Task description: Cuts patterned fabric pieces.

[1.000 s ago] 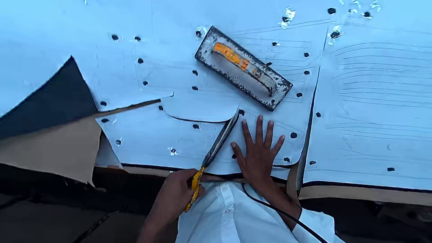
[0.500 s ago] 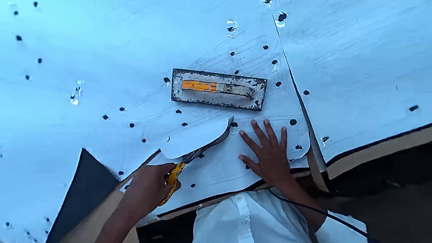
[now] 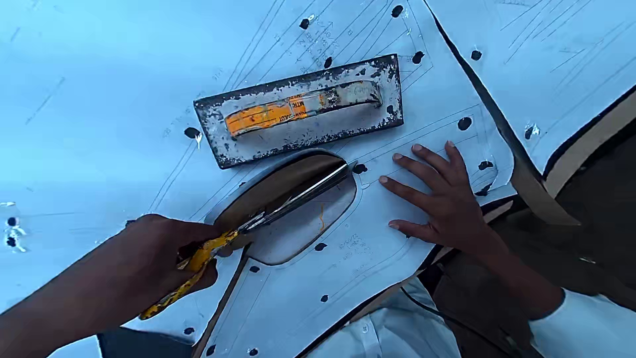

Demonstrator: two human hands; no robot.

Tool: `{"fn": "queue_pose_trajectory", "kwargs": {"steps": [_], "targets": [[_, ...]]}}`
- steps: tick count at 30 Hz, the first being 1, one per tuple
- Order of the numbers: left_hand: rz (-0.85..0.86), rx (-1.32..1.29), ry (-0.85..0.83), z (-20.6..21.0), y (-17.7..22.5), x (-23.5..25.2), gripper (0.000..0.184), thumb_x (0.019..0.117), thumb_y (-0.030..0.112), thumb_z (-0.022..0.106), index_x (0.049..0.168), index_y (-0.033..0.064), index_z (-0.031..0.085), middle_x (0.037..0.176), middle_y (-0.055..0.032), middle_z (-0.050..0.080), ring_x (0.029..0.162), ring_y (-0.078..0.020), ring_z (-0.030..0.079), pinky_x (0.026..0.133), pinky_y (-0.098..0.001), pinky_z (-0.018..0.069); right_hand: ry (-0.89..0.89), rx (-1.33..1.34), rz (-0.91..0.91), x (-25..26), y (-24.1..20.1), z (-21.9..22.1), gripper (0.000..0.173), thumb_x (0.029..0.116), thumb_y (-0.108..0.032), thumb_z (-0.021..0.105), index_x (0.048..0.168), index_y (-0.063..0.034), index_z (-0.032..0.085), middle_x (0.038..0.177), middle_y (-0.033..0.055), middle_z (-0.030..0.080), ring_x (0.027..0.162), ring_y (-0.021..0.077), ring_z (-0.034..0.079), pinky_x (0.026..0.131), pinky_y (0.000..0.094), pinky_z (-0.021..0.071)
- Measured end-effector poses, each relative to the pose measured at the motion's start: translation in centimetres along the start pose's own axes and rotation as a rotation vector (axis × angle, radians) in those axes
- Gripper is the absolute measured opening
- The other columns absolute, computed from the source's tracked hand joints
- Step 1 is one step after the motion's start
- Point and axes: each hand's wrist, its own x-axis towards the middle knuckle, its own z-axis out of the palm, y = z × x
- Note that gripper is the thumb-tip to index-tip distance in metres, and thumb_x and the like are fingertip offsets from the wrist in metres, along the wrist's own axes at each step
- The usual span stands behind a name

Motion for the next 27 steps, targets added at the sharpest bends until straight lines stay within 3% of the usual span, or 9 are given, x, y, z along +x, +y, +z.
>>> {"fn": "queue_pose_trajectory", "kwargs": {"steps": [3,6,9,11,21,25,27], "targets": [[-0.035,-0.036,-0.055,-0.3,0.2,0.0,0.019,0.0784,0.013,0.075,0.097,0.0145,0.078,0.076,0.0057,0.073,0.058,-0.0035,0.062,0.051,-0.0244,0.0498,-0.007,-0.003,0.001,0.0,-0.2,-0.1,0.059,0.0970,-0.063,0.052,0.144,-0.0281,0.061,0.156,0.0091,0.049,0.153,0.0334,0.030,0.122,0.0667,0.0076],[-0.052,-0.080,-0.087,0.0,1.4,-0.6,0.020,0.0806,0.012,0.073,0.100,0.0067,0.077,0.077,-0.0022,0.073,0.059,-0.0085,0.063,0.054,-0.0298,0.0518,-0.002,-0.003,0.004,0.0,-0.2,-0.1,0.059,0.0965,-0.063,0.052,0.143,-0.0282,0.062,0.155,0.0090,0.050,0.152,0.0340,0.031,0.121,0.0677,0.0081],[-0.067,-0.142,-0.139,0.5,2.7,-1.4,0.025,0.0876,0.013,0.070,0.107,-0.0014,0.075,0.085,-0.0143,0.074,0.065,-0.0196,0.067,0.059,-0.0405,0.0555,0.012,-0.015,-0.005,0.0,-0.2,0.0,0.059,0.0965,-0.064,0.052,0.142,-0.0278,0.062,0.155,0.0089,0.050,0.152,0.0341,0.031,0.121,0.0663,0.0089],[-0.076,-0.173,-0.130,1.8,3.3,-2.1,0.025,0.0915,0.014,0.069,0.109,-0.0033,0.074,0.088,-0.0172,0.075,0.067,-0.0239,0.069,0.061,-0.0450,0.0569,0.011,-0.009,-0.004,0.0,-0.2,0.0,0.059,0.0963,-0.064,0.053,0.142,-0.0275,0.063,0.155,0.0090,0.050,0.152,0.0345,0.031,0.121,0.0668,0.0093],[-0.132,-0.371,0.034,8.0,5.4,-4.1,0.021,0.0869,0.009,0.070,0.104,-0.0017,0.075,0.079,-0.0086,0.074,0.062,-0.0072,0.065,0.056,-0.0253,0.0543,0.039,0.017,-0.016,-0.1,0.2,0.3,0.059,0.0985,-0.063,0.049,0.142,-0.0262,0.063,0.155,0.0084,0.050,0.152,0.0354,0.030,0.121,0.0652,0.0071],[-0.125,-0.335,0.058,7.8,5.2,-4.1,0.020,0.0874,0.009,0.069,0.103,-0.0015,0.076,0.080,-0.0090,0.075,0.062,-0.0060,0.066,0.057,-0.0234,0.0548,0.216,0.049,0.017,-1.2,-0.9,-0.8,0.045,0.1028,-0.044,0.056,0.128,-0.0093,0.069,0.139,0.0160,0.062,0.141,0.0321,0.048,0.123,0.0576,0.0214],[-0.132,-0.340,0.054,7.7,5.5,-4.2,0.020,0.0875,0.006,0.068,0.104,-0.0029,0.075,0.079,-0.0092,0.074,0.062,-0.0061,0.067,0.058,-0.0231,0.0554,0.375,0.078,0.244,-3.2,-2.9,-1.7,0.033,0.1000,-0.036,0.063,0.121,-0.0109,0.068,0.128,0.0103,0.064,0.132,0.0244,0.054,0.118,0.0470,0.0357]]}}
